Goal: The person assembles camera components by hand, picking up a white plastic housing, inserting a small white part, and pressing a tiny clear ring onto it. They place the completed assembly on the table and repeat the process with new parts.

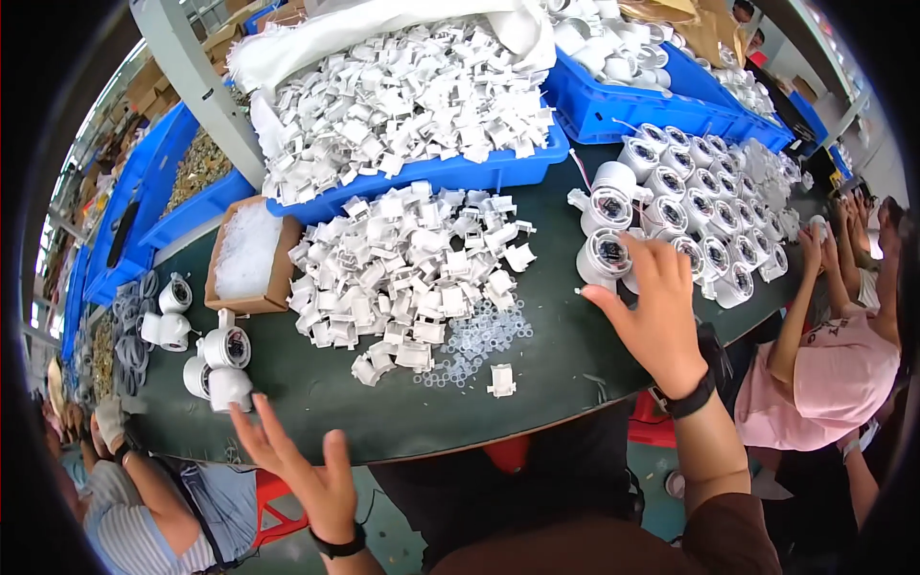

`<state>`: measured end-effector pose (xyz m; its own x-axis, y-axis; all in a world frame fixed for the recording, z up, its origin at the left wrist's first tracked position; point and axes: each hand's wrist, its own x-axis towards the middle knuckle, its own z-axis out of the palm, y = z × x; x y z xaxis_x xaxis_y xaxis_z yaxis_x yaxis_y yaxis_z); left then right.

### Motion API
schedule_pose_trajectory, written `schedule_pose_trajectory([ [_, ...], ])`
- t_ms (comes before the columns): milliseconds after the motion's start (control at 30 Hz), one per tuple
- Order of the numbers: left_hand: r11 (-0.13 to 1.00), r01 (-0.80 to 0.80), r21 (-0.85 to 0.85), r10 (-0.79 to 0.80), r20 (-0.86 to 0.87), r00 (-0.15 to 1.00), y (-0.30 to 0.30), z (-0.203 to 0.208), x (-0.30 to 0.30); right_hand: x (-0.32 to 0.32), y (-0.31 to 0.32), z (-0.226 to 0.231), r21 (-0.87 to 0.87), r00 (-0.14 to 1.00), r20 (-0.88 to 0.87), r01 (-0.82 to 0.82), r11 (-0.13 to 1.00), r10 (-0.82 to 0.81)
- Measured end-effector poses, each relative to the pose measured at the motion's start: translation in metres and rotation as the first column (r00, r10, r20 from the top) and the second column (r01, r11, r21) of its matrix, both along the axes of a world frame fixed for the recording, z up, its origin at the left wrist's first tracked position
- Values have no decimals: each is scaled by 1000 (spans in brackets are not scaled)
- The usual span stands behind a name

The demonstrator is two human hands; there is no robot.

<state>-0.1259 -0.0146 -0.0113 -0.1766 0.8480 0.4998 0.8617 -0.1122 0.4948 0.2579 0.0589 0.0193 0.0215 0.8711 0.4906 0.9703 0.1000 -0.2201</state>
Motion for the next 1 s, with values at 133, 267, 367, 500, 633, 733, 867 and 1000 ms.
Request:
schedule_pose_trajectory([
  [133,992,118,-34,-116,56,992,-9,0,41,-1,22,-14,77,995,101,8,997,-16],
  [267,941,329,-77,-317,138,938,-13,-6,70,9,19,-18,78,998,56,-25,997,21],
  [367,919,394,-3,-386,194,902,-2,-6,72,39,-7,-24,32,820,-559,-124,992,120],
  [500,969,248,11,-224,470,854,-4,0,50,20,-60,0,139,583,-783,-178,974,218],
  [633,915,404,-1,-369,403,837,-13,1,49,-8,-79,-6,108,602,-610,-582,806,516],
  [733,793,605,-76,-474,547,690,-14,8,59,-36,-68,2,10,509,-516,-801,599,689],
  [867,448,842,-300,-405,772,490,-9,36,86,-61,-68,0,-77,306,-400,-950,301,864],
  [1000,496,818,-292,-409,752,517,-13,25,92,-55,-70,5,-70,513,-108,-859,508,852],
])
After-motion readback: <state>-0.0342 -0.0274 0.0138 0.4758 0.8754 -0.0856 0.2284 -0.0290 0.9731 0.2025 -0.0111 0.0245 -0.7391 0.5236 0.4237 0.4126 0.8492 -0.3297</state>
